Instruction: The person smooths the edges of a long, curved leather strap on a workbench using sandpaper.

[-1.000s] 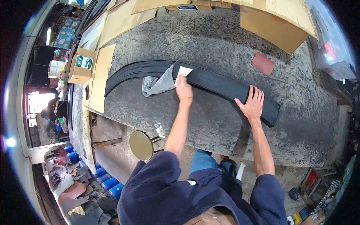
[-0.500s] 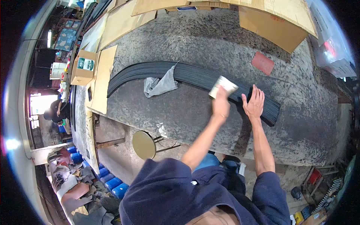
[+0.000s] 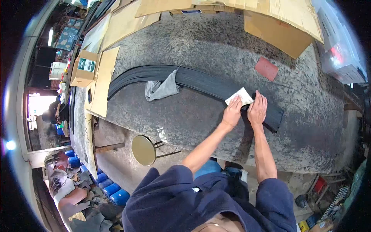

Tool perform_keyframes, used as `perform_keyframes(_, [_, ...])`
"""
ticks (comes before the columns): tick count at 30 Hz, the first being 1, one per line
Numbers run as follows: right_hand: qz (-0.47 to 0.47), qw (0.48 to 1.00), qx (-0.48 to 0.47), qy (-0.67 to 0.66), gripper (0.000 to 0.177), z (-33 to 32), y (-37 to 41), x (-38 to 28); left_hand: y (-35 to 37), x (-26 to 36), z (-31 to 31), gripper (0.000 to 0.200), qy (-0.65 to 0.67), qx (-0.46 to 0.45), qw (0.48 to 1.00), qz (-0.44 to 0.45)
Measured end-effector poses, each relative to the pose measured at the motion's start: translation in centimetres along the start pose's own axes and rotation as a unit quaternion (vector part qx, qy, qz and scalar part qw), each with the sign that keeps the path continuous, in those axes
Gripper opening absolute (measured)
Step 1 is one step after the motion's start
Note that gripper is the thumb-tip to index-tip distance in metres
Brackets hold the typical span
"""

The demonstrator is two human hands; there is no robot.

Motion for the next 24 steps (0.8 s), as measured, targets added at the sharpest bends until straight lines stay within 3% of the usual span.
perform_keyframes(2, [-0.001, 1.0, 0.003, 0.001, 0.052, 0.4, 0.0, 0.1, -0.7, -3.5, -3.5, 0.026, 0.015, -0.082, 0.996, -0.012])
perform_keyframes(4, [0.012, 1.0, -0.005, 0.013, 0.052, 0.1, 0.0, 0.1, -2.6, -9.8, -8.5, 0.018, -0.077, -0.139, 0.977, -0.139])
perform_keyframes(5, [0.019, 1.0, -0.006, 0.017, 0.051, 0.7, 0.1, 0.6, -4.0, -10.3, -7.1, 0.018, -0.069, -0.139, 0.979, -0.132])
perform_keyframes(6, [0.02, 1.0, -0.011, -0.003, 0.05, 0.6, 0.0, 0.5, -4.2, -11.4, -6.3, 0.019, 0.019, -0.03, 0.974, -0.225])
perform_keyframes(8, [0.013, 1.0, 0.01, 0.004, 0.049, 0.4, 0.0, 0.2, -3.1, -13.4, -6.4, 0.028, 0.175, 0.187, 0.882, -0.395])
perform_keyframes(9, [0.014, 1.0, 0.008, 0.001, 0.049, 0.5, 0.5, 0.0, -3.7, -9.3, -5.0, 0.039, 0.27, 0.216, 0.858, -0.38])
perform_keyframes(10, [0.01, 1.0, 0.011, 0.002, 0.049, 0.4, 0.3, 0.1, -3.3, -6.5, -2.1, 0.03, 0.105, 0.088, 0.931, -0.337])
perform_keyframes(11, [0.004, 1.0, 0.015, 0.003, 0.049, 0.4, 0.0, 0.1, -2.7, -3.5, 0.4, 0.03, -0.06, -0.011, 0.99, -0.124])
perform_keyframes(12, [0.002, 1.0, 0.013, 0.0, 0.049, 0.3, 0.2, 0.1, -2.7, -1.5, 1.1, 0.037, -0.057, -0.03, 0.996, -0.054])
perform_keyframes(14, [0.024, 0.999, -0.006, -0.021, 0.049, 0.5, -0.1, 0.4, -2.6, -3.1, -0.2, 0.036, -0.014, -0.072, 0.996, 0.041])
perform_keyframes(16, [0.026, 0.999, -0.002, -0.018, 0.05, 0.6, -0.1, 0.4, -4.5, -6.7, -5.5, 0.034, -0.013, -0.185, 0.973, -0.137])
perform_keyframes(17, [0.026, 1.0, -0.003, -0.008, 0.05, 0.7, -0.1, 0.3, -5.7, -6.9, -4.7, 0.034, -0.008, -0.185, 0.974, -0.13])
perform_keyframes(20, [0.03, 0.999, -0.02, 0.01, 0.05, 0.9, 0.3, 0.3, -6.2, -8.7, -4.9, 0.035, 0.124, 0.069, 0.953, -0.267])
perform_keyframes(21, [0.022, 1.0, -0.011, 0.017, 0.051, 0.9, 0.4, 0.3, -6.6, -4.8, -3.1, 0.032, -0.032, -0.014, 0.981, -0.191])
perform_keyframes(23, [0.04, 0.999, -0.029, 0.013, 0.052, 1.6, 0.3, 1.1, -4.8, -0.2, 3.1, 0.035, 0.018, -0.05, 0.996, -0.078])
perform_keyframes(24, [0.049, 0.999, -0.013, -0.02, 0.052, 1.3, 0.3, 1.0, -5.3, 0.4, 2.6, 0.036, 0.018, -0.013, 0.999, -0.037])
Point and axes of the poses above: each hand's wrist, its own y-axis away from the middle knuckle, its own z-axis out of the palm, x = y × z, the point moved 4 cm from there along -y, towards the middle knuckle, and after that the axes turned 13 degrees about z, right-handed, at the moved point
